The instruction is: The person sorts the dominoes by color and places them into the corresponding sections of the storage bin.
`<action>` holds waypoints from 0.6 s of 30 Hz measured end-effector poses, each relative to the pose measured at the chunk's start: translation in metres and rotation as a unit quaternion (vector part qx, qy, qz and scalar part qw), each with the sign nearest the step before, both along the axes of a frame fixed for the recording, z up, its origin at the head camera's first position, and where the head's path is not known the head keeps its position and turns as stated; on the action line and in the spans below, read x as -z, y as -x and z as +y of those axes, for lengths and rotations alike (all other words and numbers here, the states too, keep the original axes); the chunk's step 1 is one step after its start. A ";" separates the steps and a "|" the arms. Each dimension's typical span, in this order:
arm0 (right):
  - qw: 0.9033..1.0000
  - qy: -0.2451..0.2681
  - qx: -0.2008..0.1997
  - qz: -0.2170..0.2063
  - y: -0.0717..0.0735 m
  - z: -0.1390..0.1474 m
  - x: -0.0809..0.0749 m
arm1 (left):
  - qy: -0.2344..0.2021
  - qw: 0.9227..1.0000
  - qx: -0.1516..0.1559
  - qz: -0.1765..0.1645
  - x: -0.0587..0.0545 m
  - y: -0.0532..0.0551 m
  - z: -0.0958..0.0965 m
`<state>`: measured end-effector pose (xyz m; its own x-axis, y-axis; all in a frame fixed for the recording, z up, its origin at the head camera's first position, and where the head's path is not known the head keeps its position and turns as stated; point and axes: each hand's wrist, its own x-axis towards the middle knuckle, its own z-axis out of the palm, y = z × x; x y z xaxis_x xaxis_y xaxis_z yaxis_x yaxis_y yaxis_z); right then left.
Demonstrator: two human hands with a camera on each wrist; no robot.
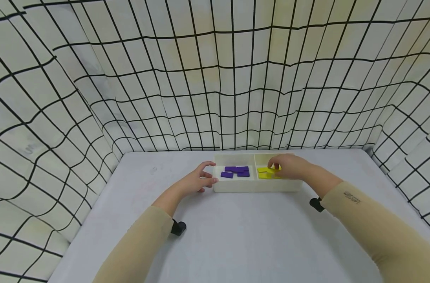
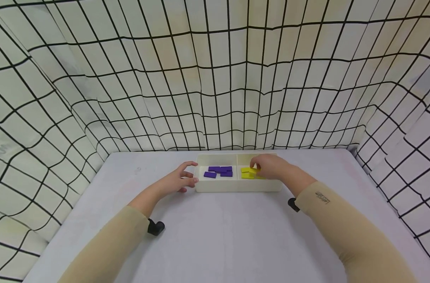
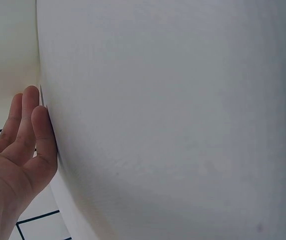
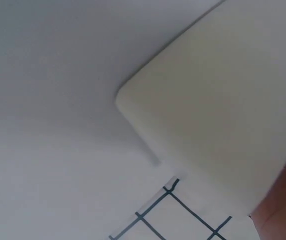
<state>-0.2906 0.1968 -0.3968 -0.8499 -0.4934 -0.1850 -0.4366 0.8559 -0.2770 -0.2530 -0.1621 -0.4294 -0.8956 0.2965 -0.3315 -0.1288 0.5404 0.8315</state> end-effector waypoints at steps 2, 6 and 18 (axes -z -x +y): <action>1.000 -0.004 0.002 0.002 0.003 0.000 0.003 | -0.001 1.000 0.000 -0.001 0.000 0.000 0.000; 1.000 -0.008 0.002 0.004 0.006 -0.001 0.007 | -0.002 1.000 -0.001 -0.001 -0.001 -0.001 0.000; 1.000 -0.002 0.010 0.007 0.010 0.000 0.015 | -0.001 1.000 -0.003 -0.001 -0.001 -0.001 0.001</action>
<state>-0.3002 0.1968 -0.4119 -0.8622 -0.4755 -0.1746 -0.4231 0.8655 -0.2681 -0.2521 -0.1609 -0.4288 -0.8962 0.2925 -0.3336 -0.1341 0.5381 0.8321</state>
